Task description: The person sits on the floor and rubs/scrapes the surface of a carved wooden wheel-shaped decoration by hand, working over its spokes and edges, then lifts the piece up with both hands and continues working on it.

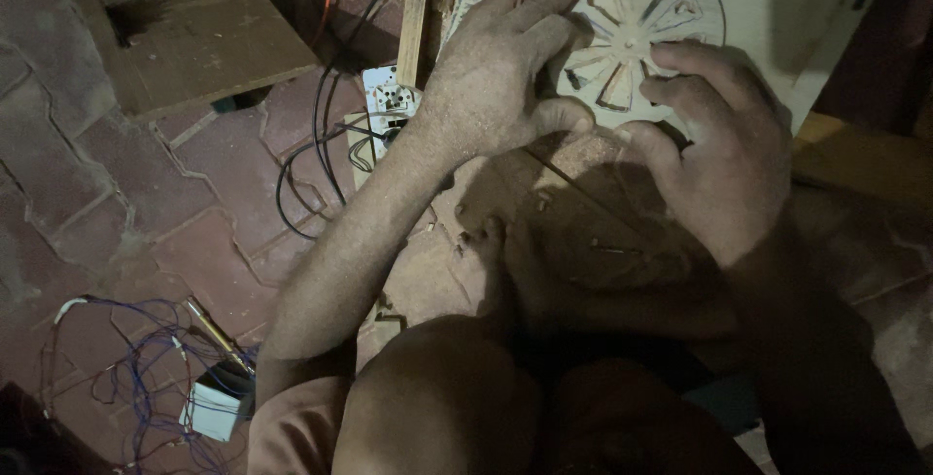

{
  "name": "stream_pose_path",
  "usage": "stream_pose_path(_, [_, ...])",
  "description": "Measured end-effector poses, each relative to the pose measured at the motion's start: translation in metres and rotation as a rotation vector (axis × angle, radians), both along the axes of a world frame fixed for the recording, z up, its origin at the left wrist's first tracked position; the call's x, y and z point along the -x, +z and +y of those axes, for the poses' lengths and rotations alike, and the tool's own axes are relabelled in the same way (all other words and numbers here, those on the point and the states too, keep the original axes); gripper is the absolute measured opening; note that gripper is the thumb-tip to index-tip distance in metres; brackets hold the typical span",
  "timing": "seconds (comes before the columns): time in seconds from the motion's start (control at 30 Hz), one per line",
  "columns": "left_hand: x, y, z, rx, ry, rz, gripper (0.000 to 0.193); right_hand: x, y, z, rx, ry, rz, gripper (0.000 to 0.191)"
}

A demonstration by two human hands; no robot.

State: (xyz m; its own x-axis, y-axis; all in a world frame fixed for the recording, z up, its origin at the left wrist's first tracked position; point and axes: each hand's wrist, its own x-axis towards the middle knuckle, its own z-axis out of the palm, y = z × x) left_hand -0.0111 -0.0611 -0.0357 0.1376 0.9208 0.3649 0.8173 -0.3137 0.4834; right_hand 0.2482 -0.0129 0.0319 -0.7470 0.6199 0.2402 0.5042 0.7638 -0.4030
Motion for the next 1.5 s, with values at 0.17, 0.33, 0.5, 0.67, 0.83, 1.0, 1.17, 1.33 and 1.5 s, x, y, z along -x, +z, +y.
stream_pose_path(0.17, [-0.001,-0.001,0.001,0.004,0.004,-0.004,0.094,0.000,0.000,0.000,0.027,-0.007,0.010,0.027])
stream_pose_path(0.33, [0.000,-0.001,0.001,-0.003,0.003,0.018,0.093,0.001,0.002,0.000,-0.020,0.002,-0.016,0.026])
stream_pose_path(0.5, [0.001,0.001,0.000,-0.002,0.007,0.011,0.093,0.004,0.003,-0.002,0.043,-0.038,-0.001,0.027])
stream_pose_path(0.67, [-0.001,0.001,0.003,0.049,0.009,-0.010,0.096,0.004,0.003,-0.002,0.025,-0.027,0.000,0.027])
stream_pose_path(0.83, [0.001,0.000,0.002,-0.006,0.002,0.008,0.096,0.003,0.002,0.000,0.026,-0.016,0.012,0.028])
stream_pose_path(1.0, [0.000,0.004,0.005,-0.006,-0.017,-0.013,0.094,0.002,0.000,0.002,0.013,-0.016,0.021,0.025])
stream_pose_path(1.17, [0.003,0.014,-0.007,0.058,-0.020,-0.030,0.089,0.001,0.002,0.000,0.022,0.001,0.028,0.030])
stream_pose_path(1.33, [0.001,0.021,-0.016,0.041,-0.009,0.000,0.086,0.005,0.007,0.001,-0.075,0.076,0.046,0.037])
stream_pose_path(1.5, [0.003,0.027,-0.020,0.111,-0.035,-0.080,0.085,0.008,0.011,0.002,-0.046,0.107,0.061,0.036])
